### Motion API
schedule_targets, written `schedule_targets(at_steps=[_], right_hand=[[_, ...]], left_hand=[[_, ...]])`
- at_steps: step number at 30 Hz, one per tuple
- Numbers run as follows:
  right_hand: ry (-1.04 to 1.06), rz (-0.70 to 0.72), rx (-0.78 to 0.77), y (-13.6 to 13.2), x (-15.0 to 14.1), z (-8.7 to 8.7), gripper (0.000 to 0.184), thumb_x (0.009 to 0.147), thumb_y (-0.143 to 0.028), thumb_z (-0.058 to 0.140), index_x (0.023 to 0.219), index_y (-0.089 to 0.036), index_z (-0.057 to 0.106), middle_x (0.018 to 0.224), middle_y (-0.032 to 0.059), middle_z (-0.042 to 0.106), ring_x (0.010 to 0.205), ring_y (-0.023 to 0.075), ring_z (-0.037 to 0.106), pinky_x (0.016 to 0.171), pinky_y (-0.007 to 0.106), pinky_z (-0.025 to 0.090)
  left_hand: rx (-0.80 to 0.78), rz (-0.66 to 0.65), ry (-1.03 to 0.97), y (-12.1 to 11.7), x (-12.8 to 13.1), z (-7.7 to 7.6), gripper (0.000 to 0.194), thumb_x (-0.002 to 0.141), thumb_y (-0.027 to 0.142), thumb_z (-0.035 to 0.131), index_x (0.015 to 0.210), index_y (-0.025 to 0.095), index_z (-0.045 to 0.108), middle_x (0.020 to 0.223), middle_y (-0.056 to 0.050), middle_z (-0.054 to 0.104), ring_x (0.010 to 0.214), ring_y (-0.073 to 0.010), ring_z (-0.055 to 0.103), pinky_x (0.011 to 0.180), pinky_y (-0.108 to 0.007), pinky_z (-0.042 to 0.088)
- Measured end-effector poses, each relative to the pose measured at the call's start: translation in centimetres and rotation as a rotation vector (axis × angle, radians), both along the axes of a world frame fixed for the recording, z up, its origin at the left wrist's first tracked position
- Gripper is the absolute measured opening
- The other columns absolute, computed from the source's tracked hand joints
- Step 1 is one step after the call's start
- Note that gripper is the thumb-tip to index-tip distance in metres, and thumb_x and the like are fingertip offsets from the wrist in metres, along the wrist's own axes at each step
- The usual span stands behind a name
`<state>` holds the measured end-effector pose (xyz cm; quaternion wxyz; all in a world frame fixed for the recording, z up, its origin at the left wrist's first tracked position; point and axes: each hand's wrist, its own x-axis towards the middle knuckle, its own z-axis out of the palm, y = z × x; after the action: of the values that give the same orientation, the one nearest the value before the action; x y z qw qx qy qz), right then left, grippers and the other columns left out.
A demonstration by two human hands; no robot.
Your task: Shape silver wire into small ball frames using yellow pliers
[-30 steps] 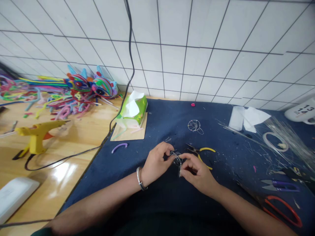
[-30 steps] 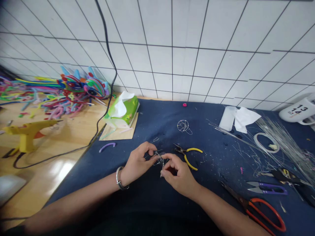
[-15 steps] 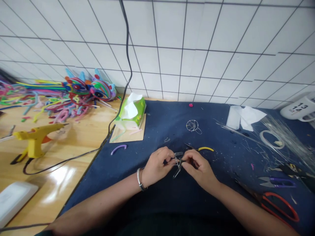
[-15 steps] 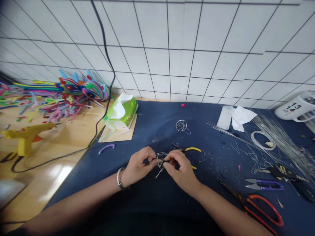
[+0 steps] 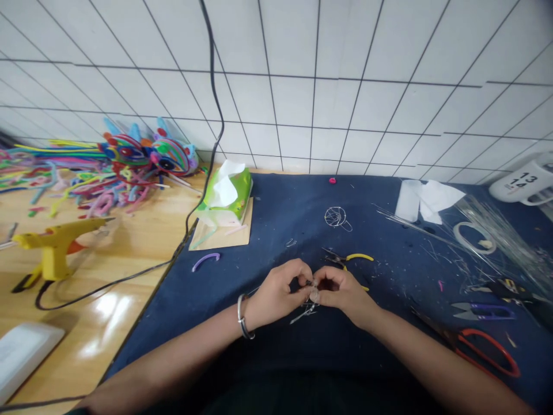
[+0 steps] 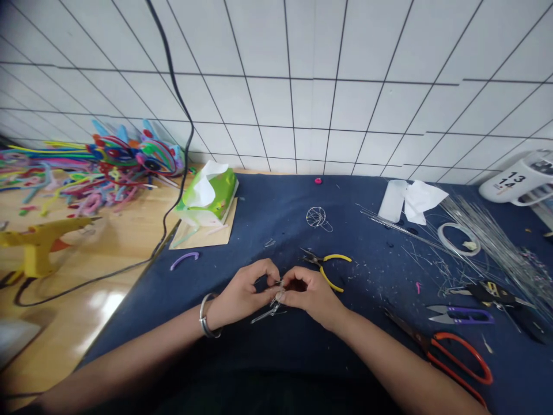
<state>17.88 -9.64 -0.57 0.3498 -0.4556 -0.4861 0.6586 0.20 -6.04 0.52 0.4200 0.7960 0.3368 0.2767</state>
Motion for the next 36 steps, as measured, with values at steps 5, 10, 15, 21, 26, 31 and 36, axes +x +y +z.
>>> schedule_targets(at_steps=[5,10,15,21,26,31,36], right_hand=[[0.165,0.044,-0.107,-0.3,-0.2,-0.2,0.016,0.072,-0.026,0.065,0.081,-0.018,0.056,0.069,-0.0036,0.049,0.059,0.0067,0.043,0.053,0.021,0.033],[0.306,0.011,-0.214,0.2,0.7,-0.7,0.010,0.074,-0.021,0.061,0.080,-0.018,0.054,0.060,-0.0063,0.041,0.047,0.0039,0.033,0.046,0.020,0.024],[0.327,-0.069,-0.231,0.7,1.5,-0.6,0.007,0.076,-0.020,0.058,0.080,-0.018,0.054,0.057,-0.0071,0.037,0.046,0.0029,0.029,0.045,0.019,0.022],[0.322,-0.096,-0.175,0.8,1.9,0.5,0.024,0.076,-0.023,0.053,0.099,-0.021,0.055,0.092,0.0028,0.053,0.068,0.0093,0.048,0.053,0.021,0.036],[0.158,-0.135,0.031,0.9,2.3,1.7,0.030,0.079,-0.026,0.049,0.109,-0.025,0.050,0.109,0.0053,0.050,0.095,0.0168,0.049,0.077,0.031,0.042],[-0.318,-0.187,0.325,0.4,2.1,2.1,0.041,0.072,-0.027,0.061,0.110,-0.026,0.047,0.104,0.0037,0.050,0.096,0.0178,0.048,0.085,0.034,0.039],[-0.458,-0.114,0.318,0.1,1.0,1.4,0.057,0.067,-0.030,0.066,0.119,-0.027,0.041,0.105,0.0028,0.051,0.094,0.0177,0.050,0.082,0.034,0.042]], left_hand=[[-0.204,-0.141,-0.072,1.0,-0.5,0.7,0.007,0.077,0.015,0.056,0.079,0.014,0.050,0.077,0.000,0.052,0.070,-0.0103,0.049,0.067,-0.023,0.041],[-0.288,-0.190,-0.116,1.8,-1.1,0.8,0.011,0.077,0.020,0.058,0.080,0.013,0.050,0.077,-0.001,0.050,0.070,-0.0102,0.047,0.067,-0.023,0.040],[-0.224,-0.105,-0.061,1.8,-1.4,1.2,0.006,0.078,0.016,0.054,0.077,0.013,0.049,0.073,0.000,0.048,0.066,-0.0096,0.045,0.064,-0.023,0.038],[-0.194,0.023,-0.054,1.3,-1.2,1.1,0.007,0.079,0.016,0.053,0.074,0.014,0.048,0.067,0.003,0.045,0.061,-0.0084,0.041,0.060,-0.022,0.035],[-0.246,0.118,-0.063,1.0,-1.1,0.7,0.009,0.080,0.018,0.053,0.074,0.015,0.048,0.064,0.004,0.043,0.058,-0.0079,0.038,0.056,-0.021,0.033],[-0.351,0.117,-0.132,1.0,-1.0,0.6,0.009,0.081,0.020,0.052,0.075,0.015,0.048,0.064,0.004,0.044,0.057,-0.0076,0.039,0.055,-0.021,0.032],[-0.474,0.087,-0.233,1.0,-0.7,0.5,0.011,0.082,0.023,0.054,0.077,0.014,0.049,0.063,0.003,0.046,0.058,-0.0077,0.042,0.057,-0.022,0.034]])
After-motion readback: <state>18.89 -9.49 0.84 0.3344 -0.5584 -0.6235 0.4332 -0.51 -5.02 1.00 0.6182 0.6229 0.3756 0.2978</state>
